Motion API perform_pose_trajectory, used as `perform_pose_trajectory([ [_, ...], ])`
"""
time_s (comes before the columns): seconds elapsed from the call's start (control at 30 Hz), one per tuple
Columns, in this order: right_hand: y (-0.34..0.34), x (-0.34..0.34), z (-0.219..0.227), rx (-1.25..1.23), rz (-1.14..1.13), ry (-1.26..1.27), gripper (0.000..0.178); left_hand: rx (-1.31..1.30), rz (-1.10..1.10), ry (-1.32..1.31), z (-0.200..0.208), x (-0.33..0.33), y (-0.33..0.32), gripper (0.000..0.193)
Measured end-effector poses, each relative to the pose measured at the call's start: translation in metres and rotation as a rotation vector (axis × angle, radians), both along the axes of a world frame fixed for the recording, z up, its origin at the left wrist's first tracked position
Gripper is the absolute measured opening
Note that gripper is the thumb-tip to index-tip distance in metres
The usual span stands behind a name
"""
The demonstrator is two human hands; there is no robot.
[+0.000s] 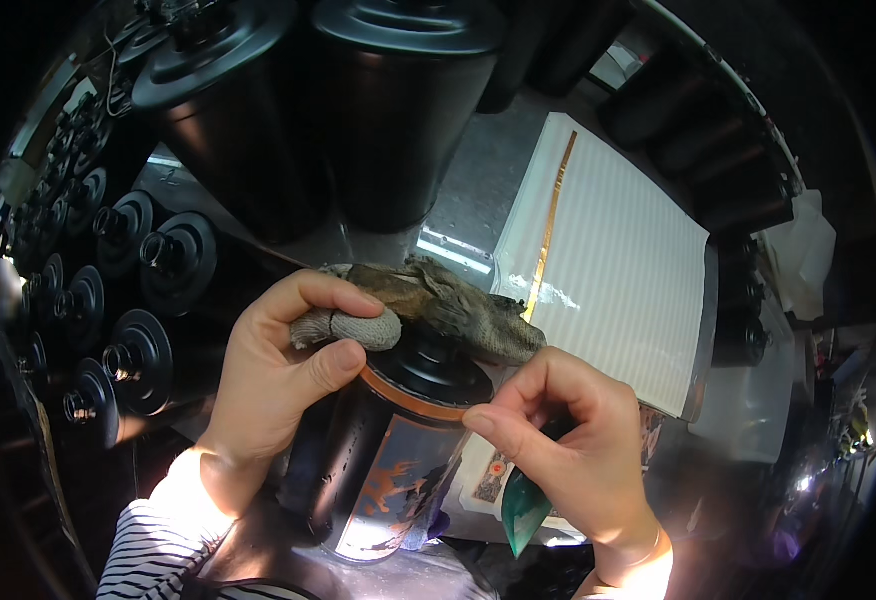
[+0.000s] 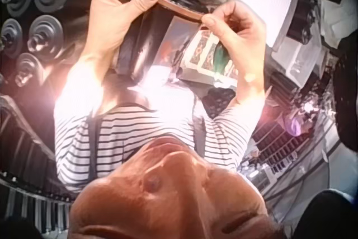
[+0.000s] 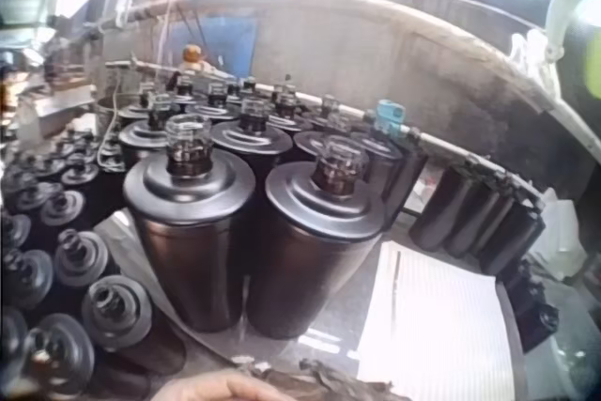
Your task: The person applies decorative paper labels to cylindrical black containers. They smooth the labels with a green plastic scraper, peel off backing paper, and apply gold foil strips to the rims. The person handles the containers one at a time, rotating them to align and smooth the labels.
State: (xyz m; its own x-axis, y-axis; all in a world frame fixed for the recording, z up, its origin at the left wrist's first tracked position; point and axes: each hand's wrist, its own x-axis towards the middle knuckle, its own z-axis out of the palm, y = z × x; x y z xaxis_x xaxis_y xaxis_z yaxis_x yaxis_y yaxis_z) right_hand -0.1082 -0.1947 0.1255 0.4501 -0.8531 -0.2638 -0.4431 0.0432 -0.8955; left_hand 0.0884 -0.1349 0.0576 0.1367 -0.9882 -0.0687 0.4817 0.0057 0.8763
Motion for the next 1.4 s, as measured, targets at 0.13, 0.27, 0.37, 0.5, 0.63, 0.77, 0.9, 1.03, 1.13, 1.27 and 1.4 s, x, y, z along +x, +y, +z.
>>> perform_pose_trajectory([
  [0.13,-0.002,-0.002,0.000,0.031,0.000,0.002,0.017,0.021,0.095,-0.231,-0.002,-0.002,0.002,0.021],
  [0.27,-0.003,0.001,0.003,0.034,0.023,-0.026,0.017,-0.497,0.158,-1.070,0.013,-0.014,0.029,0.036],
  [0.37,-0.002,-0.003,-0.003,0.026,0.036,-0.041,0.017,-0.406,0.152,-1.020,0.003,-0.027,0.037,0.045],
  [0.5,-0.002,-0.004,-0.009,-0.014,0.066,-0.041,0.018,-0.149,0.112,-0.410,-0.008,-0.029,0.049,0.071],
  [0.63,-0.002,-0.004,-0.005,-0.012,0.063,-0.023,0.016,-0.032,0.076,-0.133,-0.011,-0.034,0.050,0.078],
  [0.77,-0.002,-0.006,-0.007,0.042,0.041,-0.095,0.015,-0.290,0.101,-1.099,0.004,-0.028,0.047,0.061],
  [0.9,-0.004,-0.014,-0.007,0.030,0.080,-0.123,0.022,-0.281,0.000,-1.531,0.031,-0.040,0.044,0.048],
  [1.03,-0.004,-0.019,-0.010,-0.009,0.065,-0.100,0.027,-0.364,-0.112,-1.585,0.047,-0.042,0.035,0.052],
  [1.13,-0.002,-0.022,-0.008,0.036,0.069,-0.115,0.024,-0.160,-0.163,-1.259,0.043,-0.035,0.045,0.076],
  [1.27,0.000,-0.024,-0.014,0.055,0.066,-0.234,0.013,0.186,-0.109,-0.406,0.013,-0.043,0.059,0.106],
  [1.4,-0.003,-0.033,-0.020,0.030,0.038,-0.202,0.013,0.016,-0.066,-0.616,0.004,-0.036,0.054,0.095],
])
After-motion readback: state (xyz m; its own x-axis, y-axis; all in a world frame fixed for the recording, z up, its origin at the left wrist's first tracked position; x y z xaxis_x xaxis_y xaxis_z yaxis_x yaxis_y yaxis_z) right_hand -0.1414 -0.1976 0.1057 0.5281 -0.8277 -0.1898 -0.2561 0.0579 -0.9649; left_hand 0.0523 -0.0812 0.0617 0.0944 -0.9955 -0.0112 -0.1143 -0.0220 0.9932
